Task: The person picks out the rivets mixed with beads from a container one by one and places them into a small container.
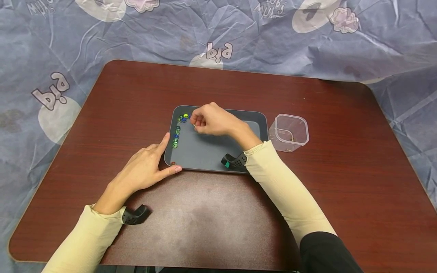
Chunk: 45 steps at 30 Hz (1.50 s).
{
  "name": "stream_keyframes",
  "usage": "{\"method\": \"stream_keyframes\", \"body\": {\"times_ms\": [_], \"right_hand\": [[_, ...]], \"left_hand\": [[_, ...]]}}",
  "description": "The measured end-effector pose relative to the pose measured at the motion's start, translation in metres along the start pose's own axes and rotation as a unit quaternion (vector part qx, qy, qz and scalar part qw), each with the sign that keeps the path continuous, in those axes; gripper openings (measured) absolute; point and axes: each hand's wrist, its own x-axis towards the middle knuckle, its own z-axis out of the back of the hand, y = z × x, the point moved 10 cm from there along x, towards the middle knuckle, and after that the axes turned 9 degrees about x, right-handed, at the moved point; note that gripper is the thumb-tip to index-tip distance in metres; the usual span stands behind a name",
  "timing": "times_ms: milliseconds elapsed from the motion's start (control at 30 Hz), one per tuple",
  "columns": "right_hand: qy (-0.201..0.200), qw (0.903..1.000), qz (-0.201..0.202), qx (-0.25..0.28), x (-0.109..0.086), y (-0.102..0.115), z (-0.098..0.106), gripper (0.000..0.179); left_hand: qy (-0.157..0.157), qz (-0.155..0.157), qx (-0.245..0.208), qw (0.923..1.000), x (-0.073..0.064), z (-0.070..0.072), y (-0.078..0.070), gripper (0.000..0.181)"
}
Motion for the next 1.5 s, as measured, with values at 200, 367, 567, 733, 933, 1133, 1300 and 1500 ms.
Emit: {"method": "stream_keyframes", "body": {"times_ms": [200, 367, 567, 733, 933, 1133, 1300, 1500], "right_hand": [[-0.005, 1.0000, 0.001, 0.002, -0.010, -0.001, 0.004, 0.009], [-0.012, 0.9999, -0.003, 0.003, -0.021, -0.007, 0.009, 0.009], [-0.020, 0.9997, -0.013, 0.008, -0.031, -0.015, 0.015, 0.009], [-0.026, 0.9995, -0.011, 0.015, -0.035, -0.017, 0.018, 0.009], [-0.038, 0.9989, -0.011, 0.024, -0.041, -0.017, 0.025, 0.009], [-0.056, 0.9978, -0.022, 0.030, -0.050, -0.022, 0.033, 0.009], [-0.065, 0.9970, -0.024, 0.035, -0.055, -0.024, 0.037, 0.009], [-0.074, 0.9959, -0.038, 0.035, -0.062, -0.030, 0.040, 0.009]], "left_hand": [[0.002, 0.001, 0.000, 1.0000, 0.000, -0.002, 0.001, 0.103], [0.000, 0.000, -0.001, 1.0000, 0.001, -0.001, 0.000, 0.103], [0.001, 0.003, 0.002, 1.0000, 0.000, -0.001, 0.000, 0.101], [0.001, 0.005, 0.002, 1.0000, -0.001, -0.001, 0.000, 0.101], [-0.003, 0.002, 0.003, 1.0000, 0.000, -0.001, 0.000, 0.102], [-0.002, -0.001, 0.004, 1.0000, 0.000, 0.000, -0.001, 0.103], [0.000, 0.002, 0.007, 1.0000, 0.000, 0.000, -0.001, 0.103], [0.002, -0.001, 0.009, 1.0000, 0.001, 0.000, -0.002, 0.103]]}}
